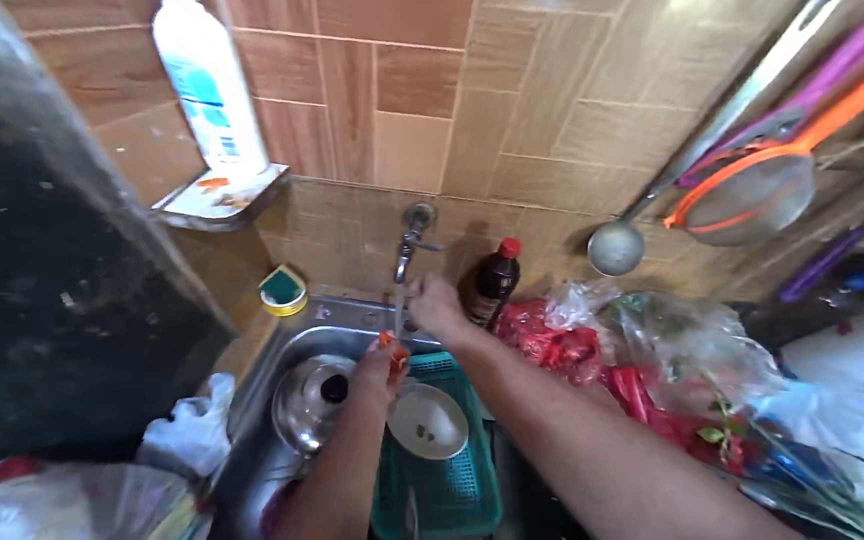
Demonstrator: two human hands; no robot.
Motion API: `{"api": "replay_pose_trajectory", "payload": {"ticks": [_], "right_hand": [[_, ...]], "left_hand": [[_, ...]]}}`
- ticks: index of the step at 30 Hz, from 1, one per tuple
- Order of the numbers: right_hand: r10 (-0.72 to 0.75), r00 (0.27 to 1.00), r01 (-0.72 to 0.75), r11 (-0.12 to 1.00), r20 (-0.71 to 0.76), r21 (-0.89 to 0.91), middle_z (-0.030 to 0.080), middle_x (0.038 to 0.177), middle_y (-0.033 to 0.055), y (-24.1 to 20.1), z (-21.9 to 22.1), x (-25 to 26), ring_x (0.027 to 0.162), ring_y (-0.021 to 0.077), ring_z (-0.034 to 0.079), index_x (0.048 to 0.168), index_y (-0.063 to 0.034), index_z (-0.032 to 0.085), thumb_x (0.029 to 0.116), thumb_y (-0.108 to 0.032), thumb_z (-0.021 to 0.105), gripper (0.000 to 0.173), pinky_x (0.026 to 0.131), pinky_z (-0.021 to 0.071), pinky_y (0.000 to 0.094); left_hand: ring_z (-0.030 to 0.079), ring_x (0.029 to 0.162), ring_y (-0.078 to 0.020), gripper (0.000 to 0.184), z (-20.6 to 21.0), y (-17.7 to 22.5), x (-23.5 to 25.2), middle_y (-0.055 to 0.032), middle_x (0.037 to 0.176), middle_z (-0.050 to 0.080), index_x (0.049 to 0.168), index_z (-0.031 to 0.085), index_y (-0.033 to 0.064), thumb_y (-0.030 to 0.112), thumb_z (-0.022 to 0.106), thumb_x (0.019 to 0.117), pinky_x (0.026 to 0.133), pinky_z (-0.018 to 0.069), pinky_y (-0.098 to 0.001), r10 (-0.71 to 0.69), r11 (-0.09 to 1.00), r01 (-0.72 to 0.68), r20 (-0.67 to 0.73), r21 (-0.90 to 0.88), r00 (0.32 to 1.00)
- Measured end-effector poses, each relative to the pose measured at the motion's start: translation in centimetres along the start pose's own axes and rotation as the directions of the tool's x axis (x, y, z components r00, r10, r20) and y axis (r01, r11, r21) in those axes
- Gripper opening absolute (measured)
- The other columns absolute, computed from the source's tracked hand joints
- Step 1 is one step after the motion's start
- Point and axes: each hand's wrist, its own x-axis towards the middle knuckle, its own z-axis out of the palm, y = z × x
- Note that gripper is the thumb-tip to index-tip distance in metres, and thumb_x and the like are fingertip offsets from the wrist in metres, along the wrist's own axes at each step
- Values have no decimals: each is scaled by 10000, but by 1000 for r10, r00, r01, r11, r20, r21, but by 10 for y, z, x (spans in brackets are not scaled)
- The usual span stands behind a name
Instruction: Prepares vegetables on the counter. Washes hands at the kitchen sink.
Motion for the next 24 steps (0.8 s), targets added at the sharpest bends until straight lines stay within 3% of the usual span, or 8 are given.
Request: {"api": "replay_pose_trajectory", "payload": {"ticks": [3, 6, 10, 13, 15, 19, 22, 24], "right_hand": [[38, 979, -123, 895, 202, 429, 661, 981, 159, 21, 44, 30, 817, 243, 641, 1240, -7, 630, 1054, -110, 493, 253, 757, 548, 435], [108, 959, -256, 731, 263, 633, 637, 924, 85, 18, 58, 43, 703, 137, 587, 1216, -16, 633, 1087, -169, 498, 241, 661, 519, 312], [38, 957, -182, 853, 289, 489, 702, 1137, 174, 15, 38, 40, 935, 241, 701, 1351, -25, 615, 1070, -156, 528, 322, 851, 579, 424], [112, 994, -106, 950, -4, 294, 671, 1237, 242, -2, -4, 21, 1151, 392, 660, 1407, -56, 564, 1015, -126, 589, 399, 950, 529, 598], [75, 973, -48, 991, -217, 127, 663, 1251, 199, -20, -23, 13, 1175, 364, 655, 1419, -61, 524, 967, -143, 624, 471, 945, 551, 565], [-210, 971, 226, 961, 110, -159, 681, 1129, 236, -57, -51, -23, 1087, 379, 671, 1102, 46, 678, 1093, -293, 497, 384, 901, 529, 602], [-406, 854, 456, 885, 326, -95, 703, 1045, 184, -42, -83, -51, 976, 281, 676, 1063, 37, 703, 1135, -280, 405, 441, 879, 525, 485], [-549, 782, 568, 822, 296, 23, 722, 937, 130, 1, -107, -85, 855, 179, 674, 1051, 36, 738, 1107, -201, 491, 346, 823, 546, 380]], "left_hand": [[572, 781, -174, 303, 24, 1, 11, -83, 961, 556, 1295, 502, 94, 28, 496, 1000, 695, 523, -349, -15, 998, 13, -28, -55, 999], [580, 787, -128, 194, 23, 2, 18, -41, 920, 573, 1197, 518, 89, 173, 365, 1112, 719, 528, -331, 132, 984, -131, 0, -119, 991], [612, 681, -136, 92, 18, 8, 21, -46, 811, 604, 1062, 549, 94, 98, 456, 1062, 618, 561, -322, 51, 989, -41, 73, -139, 996], [622, 874, -158, 257, 17, 12, 30, -80, 1043, 616, 1321, 487, 69, 47, 431, 1071, 788, 560, -365, 138, 989, -133, 84, -68, 987], [601, 926, -175, 330, 20, 12, 28, -101, 1109, 601, 1380, 467, 61, 15, 425, 1055, 813, 536, -388, 162, 985, -167, 83, 48, 983], [616, 939, -180, 217, 37, 23, -18, -119, 1086, 636, 1262, 565, 11, 70, 521, 1058, 822, 532, -384, 251, 822, -281, 129, 494, 959], [657, 1048, -223, 195, 9, 32, -41, -145, 1156, 689, 1198, 662, -8, 48, 576, 1031, 945, 528, -439, 297, 530, -545, 460, 650, 837], [691, 1091, -171, 205, -28, 24, -34, -95, 1210, 714, 1144, 660, 20, 20, 573, 958, 950, 570, -352, 248, 710, -566, 604, 418, 757]]}}
